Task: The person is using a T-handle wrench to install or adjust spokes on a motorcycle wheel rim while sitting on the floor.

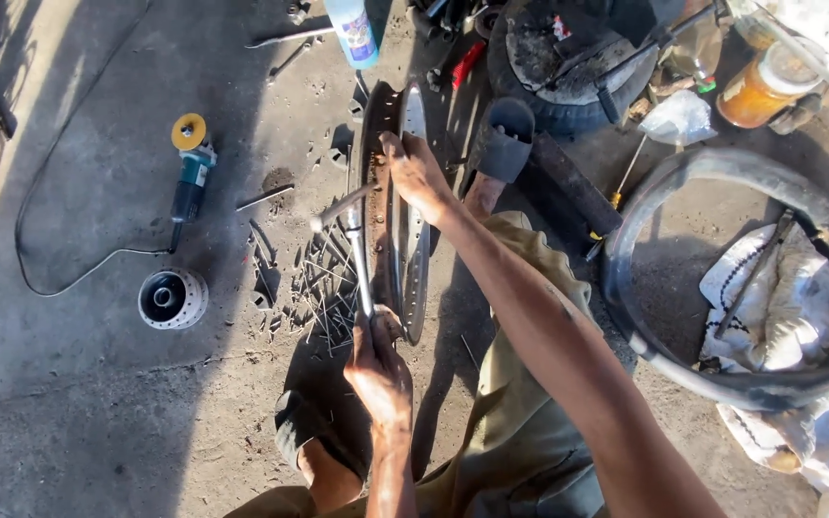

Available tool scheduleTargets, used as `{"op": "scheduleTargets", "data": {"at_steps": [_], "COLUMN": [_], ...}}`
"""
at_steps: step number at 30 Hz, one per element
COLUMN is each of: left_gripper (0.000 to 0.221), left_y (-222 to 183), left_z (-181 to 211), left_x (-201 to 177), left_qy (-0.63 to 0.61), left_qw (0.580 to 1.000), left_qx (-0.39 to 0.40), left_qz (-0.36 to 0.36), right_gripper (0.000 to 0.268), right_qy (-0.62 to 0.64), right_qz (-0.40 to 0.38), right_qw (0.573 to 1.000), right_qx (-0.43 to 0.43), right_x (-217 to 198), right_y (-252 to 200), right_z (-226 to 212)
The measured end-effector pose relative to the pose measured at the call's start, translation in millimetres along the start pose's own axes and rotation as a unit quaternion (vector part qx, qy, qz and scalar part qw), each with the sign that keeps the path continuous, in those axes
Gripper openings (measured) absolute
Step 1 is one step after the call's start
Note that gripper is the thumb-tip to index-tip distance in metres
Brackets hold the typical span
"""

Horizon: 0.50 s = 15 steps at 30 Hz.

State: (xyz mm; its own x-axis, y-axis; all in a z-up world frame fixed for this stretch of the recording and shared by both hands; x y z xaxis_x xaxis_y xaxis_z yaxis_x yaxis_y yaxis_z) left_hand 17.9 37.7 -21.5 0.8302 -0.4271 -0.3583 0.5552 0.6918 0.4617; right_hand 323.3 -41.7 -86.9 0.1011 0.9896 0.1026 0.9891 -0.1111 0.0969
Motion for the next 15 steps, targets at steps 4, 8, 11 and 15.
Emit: {"op": "scheduleTargets", "data": {"at_steps": [4, 8, 11, 15], "left_gripper": [0.019, 0.019, 0.024, 0.019], "left_y": [-0.3, -5.4, -11.9, -13.0], "left_z": [1.2, -8.2, -27.9, -32.3], "left_x": [1.1, -1.9, -9.3, -2.5], "left_qy": [0.008, -0.002, 0.003, -0.024], "left_qw": [1.0, 1.0, 0.999, 0.999], "left_qx": [0.009, -0.005, 0.001, -0.02], "left_qz": [0.011, 0.009, 0.039, 0.007], "right_gripper": [0.056, 0.05, 0.057, 0.057], "right_qy": [0.044, 0.028, 0.027, 0.005], "right_qz": [-0.017, -0.003, 0.022, 0.011], "right_qw": [0.998, 0.999, 0.999, 1.0], "right_qx": [-0.037, -0.031, 0.005, -0.025], "right_x": [-4.2, -29.0, -4.4, -7.9], "right_y": [-2.6, -16.1, 10.8, -1.6], "right_z": [-14.0, 54.1, 141.2, 0.8]}}
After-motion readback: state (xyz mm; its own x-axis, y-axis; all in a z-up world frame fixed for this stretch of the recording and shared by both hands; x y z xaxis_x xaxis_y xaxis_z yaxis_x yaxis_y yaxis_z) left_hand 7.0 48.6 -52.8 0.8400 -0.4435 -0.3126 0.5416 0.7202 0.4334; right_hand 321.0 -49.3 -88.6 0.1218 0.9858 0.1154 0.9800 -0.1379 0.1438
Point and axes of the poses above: each hand's wrist, its own y-axis towards the middle knuckle, its own x-axis out of the palm, z = x × y, the point moved 9 cm from there along y, towards the middle knuckle, and after that the axes turned 14 degrees about z, right-handed, at the moved point
